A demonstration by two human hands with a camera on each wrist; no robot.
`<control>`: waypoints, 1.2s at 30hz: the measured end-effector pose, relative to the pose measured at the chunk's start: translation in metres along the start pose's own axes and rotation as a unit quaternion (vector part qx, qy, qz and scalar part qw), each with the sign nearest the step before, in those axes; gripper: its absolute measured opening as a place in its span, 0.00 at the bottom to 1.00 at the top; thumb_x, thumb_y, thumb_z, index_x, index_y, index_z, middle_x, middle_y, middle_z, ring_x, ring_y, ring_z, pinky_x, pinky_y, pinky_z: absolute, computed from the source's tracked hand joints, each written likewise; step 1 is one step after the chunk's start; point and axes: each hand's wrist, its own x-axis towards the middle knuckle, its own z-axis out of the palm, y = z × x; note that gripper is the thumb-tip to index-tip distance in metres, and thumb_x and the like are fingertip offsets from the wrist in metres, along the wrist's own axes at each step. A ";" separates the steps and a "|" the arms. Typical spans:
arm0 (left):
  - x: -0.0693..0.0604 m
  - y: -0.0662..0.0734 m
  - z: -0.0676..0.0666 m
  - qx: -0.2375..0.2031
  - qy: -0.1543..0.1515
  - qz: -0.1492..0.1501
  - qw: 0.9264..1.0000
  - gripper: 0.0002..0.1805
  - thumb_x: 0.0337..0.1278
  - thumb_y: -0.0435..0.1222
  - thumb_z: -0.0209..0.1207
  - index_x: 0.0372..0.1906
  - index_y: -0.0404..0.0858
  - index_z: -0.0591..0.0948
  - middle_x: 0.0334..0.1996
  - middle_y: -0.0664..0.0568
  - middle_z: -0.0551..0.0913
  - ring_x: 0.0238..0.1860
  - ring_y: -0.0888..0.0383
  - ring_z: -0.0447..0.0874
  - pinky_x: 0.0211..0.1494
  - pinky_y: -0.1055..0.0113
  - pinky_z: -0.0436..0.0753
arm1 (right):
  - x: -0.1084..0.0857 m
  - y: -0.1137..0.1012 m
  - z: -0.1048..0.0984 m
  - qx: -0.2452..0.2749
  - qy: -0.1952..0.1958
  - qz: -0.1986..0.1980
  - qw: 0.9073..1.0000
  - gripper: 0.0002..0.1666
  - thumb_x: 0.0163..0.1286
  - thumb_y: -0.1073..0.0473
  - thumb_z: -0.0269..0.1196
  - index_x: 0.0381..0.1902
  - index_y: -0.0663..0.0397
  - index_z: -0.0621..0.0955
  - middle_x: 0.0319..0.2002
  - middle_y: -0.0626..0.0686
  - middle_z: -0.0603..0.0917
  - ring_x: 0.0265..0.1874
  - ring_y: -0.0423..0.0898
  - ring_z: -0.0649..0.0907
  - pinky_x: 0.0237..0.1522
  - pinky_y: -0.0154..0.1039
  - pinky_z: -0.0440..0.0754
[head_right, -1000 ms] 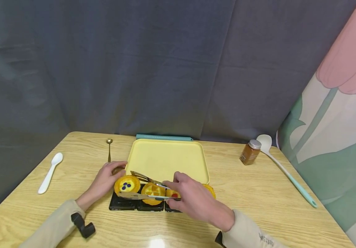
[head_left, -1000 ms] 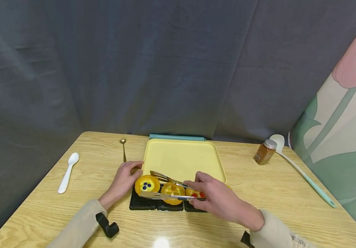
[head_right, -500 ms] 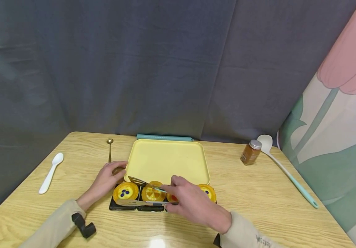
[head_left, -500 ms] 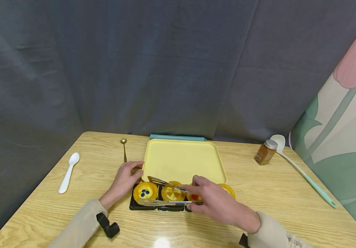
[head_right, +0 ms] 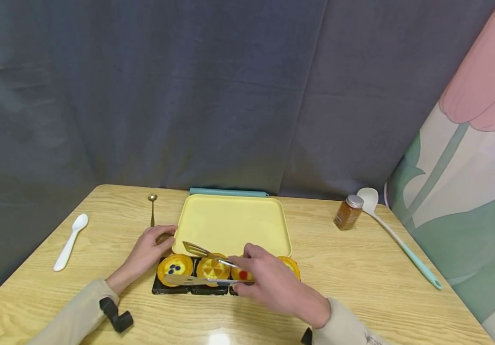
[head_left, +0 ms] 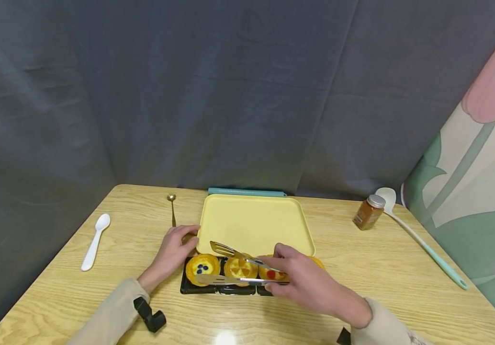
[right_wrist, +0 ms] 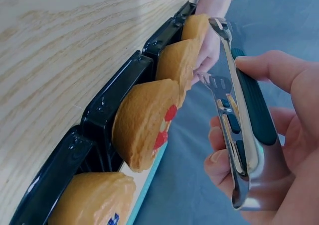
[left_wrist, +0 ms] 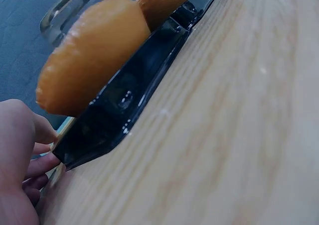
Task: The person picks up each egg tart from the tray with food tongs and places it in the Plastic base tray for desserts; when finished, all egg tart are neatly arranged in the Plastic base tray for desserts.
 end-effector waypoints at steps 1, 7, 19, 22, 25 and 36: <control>0.000 0.000 0.000 0.000 0.000 0.000 1.000 0.20 0.66 0.32 0.60 0.61 0.32 0.81 0.52 0.43 0.83 0.58 0.44 0.73 0.62 0.45 0.70 | -0.001 0.000 -0.001 0.003 0.002 0.004 1.000 0.27 0.64 0.59 0.69 0.61 0.54 0.83 0.31 0.45 0.68 0.27 0.35 0.67 0.25 0.28 0.69; 0.000 0.001 0.001 -0.002 -0.004 -0.007 1.000 0.21 0.67 0.33 0.60 0.62 0.32 0.80 0.53 0.43 0.83 0.58 0.44 0.73 0.62 0.46 0.70 | -0.013 0.004 -0.008 0.018 0.018 0.025 0.999 0.27 0.63 0.59 0.71 0.62 0.55 0.83 0.31 0.45 0.68 0.26 0.33 0.65 0.24 0.28 0.67; 0.001 0.001 0.001 -0.001 -0.009 -0.016 1.000 0.21 0.67 0.33 0.59 0.63 0.32 0.80 0.54 0.44 0.82 0.59 0.45 0.72 0.63 0.46 0.70 | -0.044 0.031 -0.039 0.037 0.101 0.126 0.986 0.27 0.64 0.60 0.72 0.61 0.60 0.82 0.30 0.45 0.68 0.23 0.37 0.65 0.22 0.32 0.68; 0.001 0.001 0.001 0.001 -0.009 -0.017 1.000 0.21 0.67 0.33 0.59 0.63 0.32 0.80 0.54 0.44 0.82 0.59 0.45 0.72 0.63 0.46 0.70 | -0.054 0.044 -0.045 0.005 0.134 0.149 0.980 0.27 0.63 0.60 0.73 0.60 0.62 0.83 0.29 0.47 0.67 0.22 0.37 0.63 0.22 0.33 0.65; 0.001 0.001 0.001 0.001 -0.011 -0.017 1.000 0.21 0.67 0.33 0.59 0.63 0.32 0.80 0.54 0.44 0.82 0.59 0.45 0.72 0.63 0.46 0.70 | -0.065 0.059 -0.048 -0.024 0.159 0.180 0.970 0.27 0.63 0.59 0.73 0.59 0.63 0.83 0.28 0.48 0.66 0.21 0.38 0.62 0.22 0.34 0.63; 0.001 0.000 0.001 -0.001 -0.010 -0.015 1.000 0.21 0.68 0.32 0.59 0.63 0.32 0.80 0.53 0.44 0.82 0.59 0.45 0.72 0.64 0.45 0.69 | -0.089 0.103 -0.051 -0.056 0.155 0.274 0.947 0.30 0.66 0.59 0.69 0.59 0.75 0.78 0.29 0.53 0.71 0.22 0.45 0.66 0.22 0.38 0.65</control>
